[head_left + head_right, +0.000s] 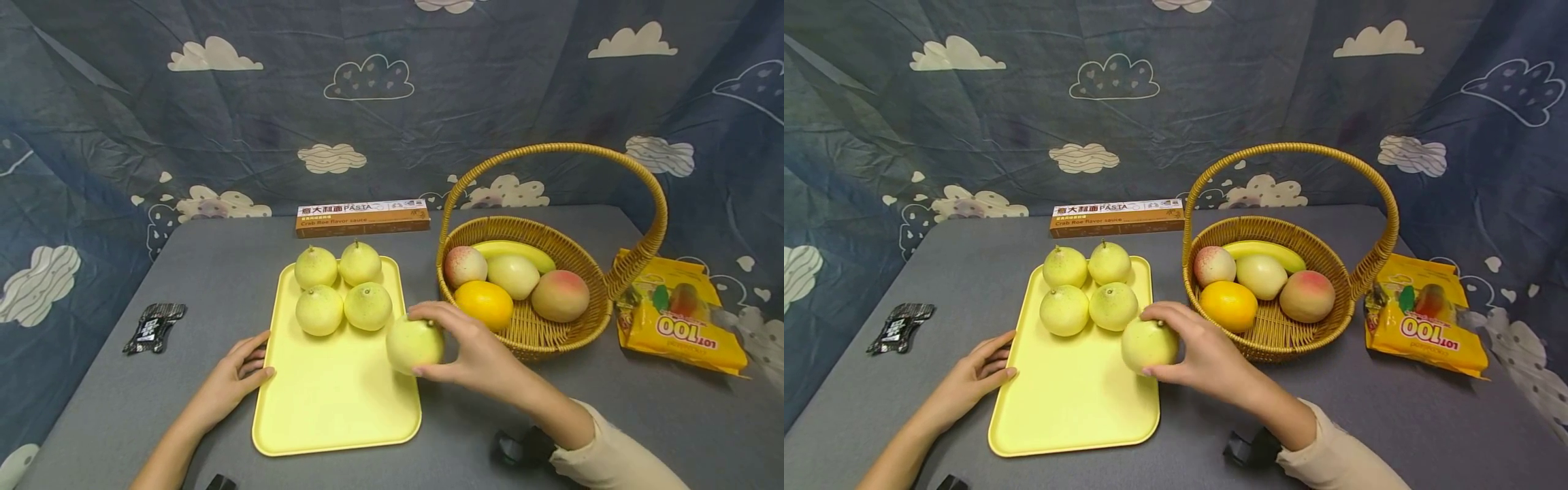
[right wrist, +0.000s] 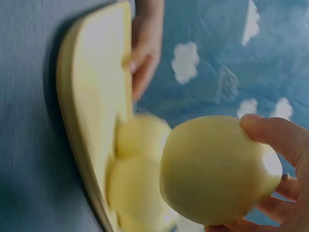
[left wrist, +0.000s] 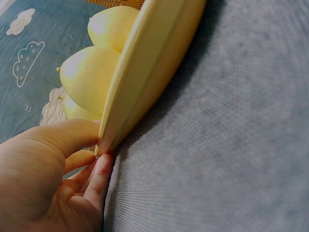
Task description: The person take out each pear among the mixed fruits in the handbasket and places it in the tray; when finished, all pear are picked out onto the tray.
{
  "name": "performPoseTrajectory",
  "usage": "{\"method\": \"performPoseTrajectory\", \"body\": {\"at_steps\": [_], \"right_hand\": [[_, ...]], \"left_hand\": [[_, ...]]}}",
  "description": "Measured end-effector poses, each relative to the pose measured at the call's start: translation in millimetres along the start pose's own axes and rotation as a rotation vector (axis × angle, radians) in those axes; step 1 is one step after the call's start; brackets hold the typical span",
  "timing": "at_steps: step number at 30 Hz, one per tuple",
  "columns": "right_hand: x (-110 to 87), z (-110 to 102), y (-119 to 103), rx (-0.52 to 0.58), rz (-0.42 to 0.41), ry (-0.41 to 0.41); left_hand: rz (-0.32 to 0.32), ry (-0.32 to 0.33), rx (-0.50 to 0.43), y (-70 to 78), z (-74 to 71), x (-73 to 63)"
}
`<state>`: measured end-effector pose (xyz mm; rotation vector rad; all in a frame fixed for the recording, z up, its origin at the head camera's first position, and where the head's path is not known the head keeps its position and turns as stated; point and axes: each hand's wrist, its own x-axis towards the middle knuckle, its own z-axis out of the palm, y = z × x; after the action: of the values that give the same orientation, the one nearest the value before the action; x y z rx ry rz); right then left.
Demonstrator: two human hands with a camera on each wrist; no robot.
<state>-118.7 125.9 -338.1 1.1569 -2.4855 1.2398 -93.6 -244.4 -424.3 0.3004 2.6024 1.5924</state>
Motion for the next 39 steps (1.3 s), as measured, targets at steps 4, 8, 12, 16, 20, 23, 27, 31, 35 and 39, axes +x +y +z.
{"method": "performPoseTrajectory", "body": {"at_steps": [4, 8, 12, 16, 20, 23, 27, 31, 35, 39], "right_hand": [[15.1, 27.7, -3.3, 0.022, -0.051, -0.058], [28.3, 52.2, -5.5, 0.04, -0.079, -0.103], [36.9, 72.0, -6.4, 0.052, -0.051, -0.152], [42.0, 87.2, -6.3, 0.057, -0.02, -0.188], [45.0, 98.3, -5.8, 0.046, -0.017, -0.21], [46.9, 104.1, -5.7, 0.045, -0.022, -0.217], [49.5, 109.9, -6.7, 0.056, -0.024, -0.22], [51.9, 115.7, -7.4, 0.067, -0.029, -0.228], [53.8, 119.7, -7.9, 0.065, -0.033, -0.237], [55.2, 119.3, -8.0, 0.058, -0.037, -0.252]], "left_hand": [[-0.011, -0.002, 0.008, -0.3, 0.0, 0.1], [-0.024, -0.001, 0.014, -0.8, -0.1, 0.4], [-0.028, 0.001, 0.015, -1.3, 0.5, 0.9], [-0.023, 0.001, 0.006, -1.5, 1.0, 1.2], [-0.033, -0.003, 0.005, -0.7, 1.3, 0.9], [-0.038, -0.006, -0.001, 0.4, 1.1, 0.3], [-0.035, -0.008, -0.01, 1.9, 0.5, -0.3], [-0.03, -0.006, -0.005, 2.6, 0.5, -0.4], [-0.021, -0.001, 0.003, 1.9, 0.8, 0.0], [-0.019, 0.002, 0.007, 1.5, 0.8, 0.4]]}}
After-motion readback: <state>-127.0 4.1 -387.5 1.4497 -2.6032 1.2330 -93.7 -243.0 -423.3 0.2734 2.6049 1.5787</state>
